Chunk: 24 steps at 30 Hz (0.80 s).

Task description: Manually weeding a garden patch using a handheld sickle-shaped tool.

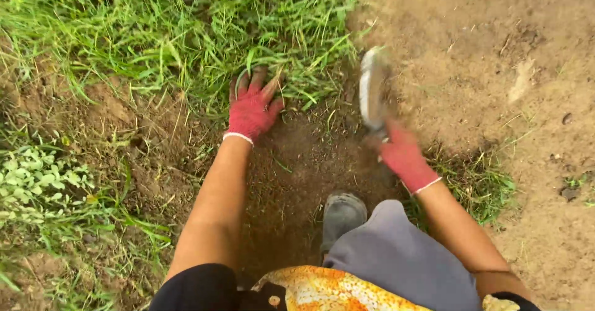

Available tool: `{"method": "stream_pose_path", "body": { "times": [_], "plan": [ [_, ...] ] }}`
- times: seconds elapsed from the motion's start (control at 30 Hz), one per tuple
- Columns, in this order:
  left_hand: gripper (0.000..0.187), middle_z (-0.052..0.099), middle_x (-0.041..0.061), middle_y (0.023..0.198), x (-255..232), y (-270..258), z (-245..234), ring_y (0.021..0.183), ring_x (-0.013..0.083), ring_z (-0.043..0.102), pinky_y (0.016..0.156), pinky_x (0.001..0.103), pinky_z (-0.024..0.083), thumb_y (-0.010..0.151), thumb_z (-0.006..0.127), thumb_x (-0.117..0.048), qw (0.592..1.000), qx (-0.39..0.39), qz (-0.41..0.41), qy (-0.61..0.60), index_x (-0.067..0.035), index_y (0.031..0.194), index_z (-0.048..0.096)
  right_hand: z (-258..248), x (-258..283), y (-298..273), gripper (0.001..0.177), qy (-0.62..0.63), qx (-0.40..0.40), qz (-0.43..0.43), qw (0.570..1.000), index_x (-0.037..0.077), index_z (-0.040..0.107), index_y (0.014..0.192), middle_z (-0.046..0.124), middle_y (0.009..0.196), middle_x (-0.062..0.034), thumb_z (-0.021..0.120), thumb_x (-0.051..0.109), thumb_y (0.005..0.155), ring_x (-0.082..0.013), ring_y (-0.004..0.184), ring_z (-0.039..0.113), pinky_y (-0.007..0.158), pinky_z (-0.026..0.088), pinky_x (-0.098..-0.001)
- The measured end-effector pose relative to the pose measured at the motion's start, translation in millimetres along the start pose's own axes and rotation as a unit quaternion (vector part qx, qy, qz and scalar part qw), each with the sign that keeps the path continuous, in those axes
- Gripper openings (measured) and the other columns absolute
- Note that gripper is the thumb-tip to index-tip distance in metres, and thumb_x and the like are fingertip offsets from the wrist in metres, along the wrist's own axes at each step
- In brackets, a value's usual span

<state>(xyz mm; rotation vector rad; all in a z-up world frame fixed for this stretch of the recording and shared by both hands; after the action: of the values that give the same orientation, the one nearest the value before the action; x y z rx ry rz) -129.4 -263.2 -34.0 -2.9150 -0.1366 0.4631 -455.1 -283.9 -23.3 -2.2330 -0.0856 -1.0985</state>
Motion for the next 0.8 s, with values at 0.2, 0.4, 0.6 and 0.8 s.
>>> {"method": "stream_pose_path", "body": {
  "times": [0.2,0.4,0.6,0.8],
  "plan": [
    [0.065,0.036,0.013,0.163,2.9,-0.4,7.9,0.147,0.0454,0.029,0.118,0.064,0.016,0.089,0.068,-0.047,1.0,-0.004,-0.01,-0.009,-0.037,0.151,0.05,44.7,-58.1,1.7,0.042,-0.253,-0.078,-0.272,0.925,0.014,0.058,0.126,0.074,0.104,-0.0116,0.071,0.027,0.087,-0.0305,0.091,0.07,0.081,0.054,-0.049],
    [0.064,0.041,0.012,0.162,4.5,-4.1,-5.7,0.15,0.0423,0.032,0.123,0.062,0.019,0.092,0.066,-0.048,0.999,-0.004,0.0,-0.043,-0.036,0.153,0.049,59.5,-96.4,4.4,0.03,-0.231,0.085,0.015,0.969,0.008,0.056,0.128,0.072,0.109,-0.0145,0.057,0.025,0.103,-0.0289,0.097,0.07,0.085,0.055,-0.0363],
    [0.062,0.041,0.014,0.16,7.9,-7.1,-0.8,0.148,0.0417,0.033,0.121,0.059,0.022,0.091,0.067,-0.047,0.999,0.017,-0.017,-0.048,-0.034,0.15,0.052,54.5,68.7,-58.5,0.063,0.02,0.108,-0.403,0.909,-0.003,0.049,0.143,0.065,0.125,-0.0321,0.072,0.009,0.085,-0.0452,0.107,0.064,0.087,0.052,-0.052],
    [0.062,0.044,0.013,0.159,9.2,-17.1,-7.5,0.15,0.0411,0.031,0.121,0.06,0.019,0.093,0.068,-0.046,0.996,-0.004,-0.011,-0.088,-0.032,0.151,0.051,9.9,6.3,1.7,0.055,0.012,-0.147,-0.006,0.989,0.007,0.05,0.144,0.073,0.108,-0.0173,0.068,0.023,0.094,-0.0309,0.092,0.071,0.081,0.056,-0.0442]
  ]
}}
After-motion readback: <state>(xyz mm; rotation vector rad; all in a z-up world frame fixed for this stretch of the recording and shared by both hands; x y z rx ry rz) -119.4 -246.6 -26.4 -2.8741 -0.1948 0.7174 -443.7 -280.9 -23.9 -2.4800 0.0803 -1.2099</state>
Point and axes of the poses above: each hand's wrist, its own y-axis towards the middle knuckle, its own z-axis out of the palm, x = y × z, the point moved 8 cm from there along y, towards the middle knuckle
